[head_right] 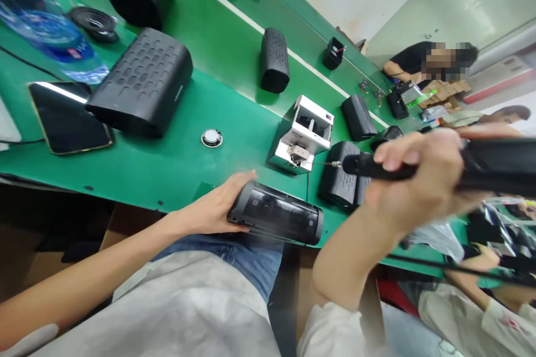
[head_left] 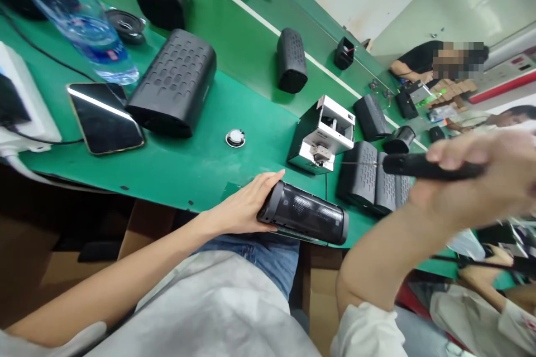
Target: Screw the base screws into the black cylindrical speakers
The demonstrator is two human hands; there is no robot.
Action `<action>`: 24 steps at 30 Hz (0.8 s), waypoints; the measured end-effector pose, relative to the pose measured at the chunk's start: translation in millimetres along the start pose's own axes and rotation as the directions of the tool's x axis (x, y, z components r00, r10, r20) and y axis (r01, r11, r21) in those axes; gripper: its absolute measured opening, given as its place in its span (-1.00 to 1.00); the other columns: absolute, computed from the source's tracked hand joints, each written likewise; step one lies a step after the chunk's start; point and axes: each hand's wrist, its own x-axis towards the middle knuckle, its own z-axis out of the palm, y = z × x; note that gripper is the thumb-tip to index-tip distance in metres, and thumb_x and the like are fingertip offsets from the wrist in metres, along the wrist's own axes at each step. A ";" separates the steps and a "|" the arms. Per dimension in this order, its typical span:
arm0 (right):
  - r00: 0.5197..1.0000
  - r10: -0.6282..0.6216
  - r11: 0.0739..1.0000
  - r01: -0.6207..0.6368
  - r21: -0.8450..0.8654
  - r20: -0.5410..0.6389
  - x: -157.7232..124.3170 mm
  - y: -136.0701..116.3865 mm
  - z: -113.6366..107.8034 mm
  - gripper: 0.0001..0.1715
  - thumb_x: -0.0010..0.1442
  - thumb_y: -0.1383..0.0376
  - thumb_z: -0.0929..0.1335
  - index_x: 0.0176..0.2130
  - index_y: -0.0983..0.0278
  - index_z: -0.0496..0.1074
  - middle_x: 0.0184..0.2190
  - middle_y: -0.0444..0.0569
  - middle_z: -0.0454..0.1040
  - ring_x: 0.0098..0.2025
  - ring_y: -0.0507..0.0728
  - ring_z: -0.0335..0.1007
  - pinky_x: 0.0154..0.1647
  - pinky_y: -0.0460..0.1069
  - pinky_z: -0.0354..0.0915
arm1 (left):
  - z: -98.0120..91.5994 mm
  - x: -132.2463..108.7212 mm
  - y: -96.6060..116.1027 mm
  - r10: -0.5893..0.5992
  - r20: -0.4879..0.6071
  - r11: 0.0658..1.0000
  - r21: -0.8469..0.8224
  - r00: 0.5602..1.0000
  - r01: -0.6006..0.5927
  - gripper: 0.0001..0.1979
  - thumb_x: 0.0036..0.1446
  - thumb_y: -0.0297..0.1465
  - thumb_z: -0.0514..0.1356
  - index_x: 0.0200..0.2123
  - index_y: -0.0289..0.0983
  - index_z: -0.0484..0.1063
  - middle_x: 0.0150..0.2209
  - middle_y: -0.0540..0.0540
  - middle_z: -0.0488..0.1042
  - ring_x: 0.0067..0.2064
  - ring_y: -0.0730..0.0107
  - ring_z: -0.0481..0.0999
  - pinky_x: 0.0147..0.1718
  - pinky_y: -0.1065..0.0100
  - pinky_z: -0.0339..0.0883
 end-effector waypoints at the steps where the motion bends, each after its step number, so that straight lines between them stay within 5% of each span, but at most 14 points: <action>1: 0.998 -0.040 0.999 0.039 0.011 0.053 3.9 14.8 3.1 -0.76 0.34 0.52 0.27 -0.22 0.17 0.32 -0.57 -0.32 0.12 -0.60 -0.03 0.09 -0.59 -0.11 0.19 | -0.5 0.3 0.4 -0.006 0.001 1.000 -0.004 1.000 0.006 0.42 0.18 -0.13 0.64 0.74 -0.02 -0.31 0.56 -0.47 0.22 0.55 -0.46 0.36 0.45 -0.47 0.42; 4: 0.978 -0.104 0.994 0.094 0.058 0.182 9.1 50.7 9.4 -0.80 0.31 0.50 0.30 -0.18 0.20 0.37 -0.59 -0.34 0.17 -0.63 -0.03 0.13 -0.62 -0.10 0.18 | -2.1 0.7 1.8 -0.006 0.015 1.000 -0.016 1.000 0.007 0.38 0.19 -0.14 0.63 0.74 -0.02 -0.27 0.57 -0.47 0.22 0.56 -0.47 0.35 0.46 -0.49 0.41; 10: 0.993 -0.055 0.998 0.056 -0.015 0.100 10.0 77.3 23.5 -0.74 0.29 0.58 0.27 -0.22 0.21 0.32 -0.63 -0.40 0.13 -0.72 -0.07 0.08 -0.72 -0.12 0.09 | -5.4 0.1 4.2 -0.018 0.032 1.000 0.006 0.999 0.018 0.38 0.23 -0.11 0.62 0.74 -0.01 -0.32 0.57 -0.48 0.20 0.56 -0.47 0.33 0.46 -0.49 0.40; 20: 0.994 -0.001 0.996 0.011 -0.090 0.112 0.7 70.1 18.3 -0.73 0.30 0.57 0.25 -0.19 0.19 0.28 -0.63 -0.40 0.09 -0.69 -0.07 0.07 -0.67 -0.14 0.13 | -2.4 0.8 1.8 0.006 -0.010 1.000 -0.022 1.000 -0.006 0.40 0.18 -0.14 0.64 0.74 -0.02 -0.28 0.55 -0.46 0.25 0.55 -0.45 0.36 0.46 -0.47 0.42; 24: 0.993 0.039 0.996 -0.030 -0.084 0.108 -11.6 41.6 17.9 -0.71 0.34 0.59 0.22 -0.19 0.21 0.33 -0.61 -0.36 0.10 -0.68 -0.07 0.07 -0.65 -0.13 0.14 | 0.1 1.9 0.1 0.029 -0.029 0.999 -0.030 0.999 -0.030 0.40 0.17 -0.14 0.64 0.74 -0.05 -0.26 0.53 -0.46 0.26 0.52 -0.45 0.38 0.44 -0.46 0.43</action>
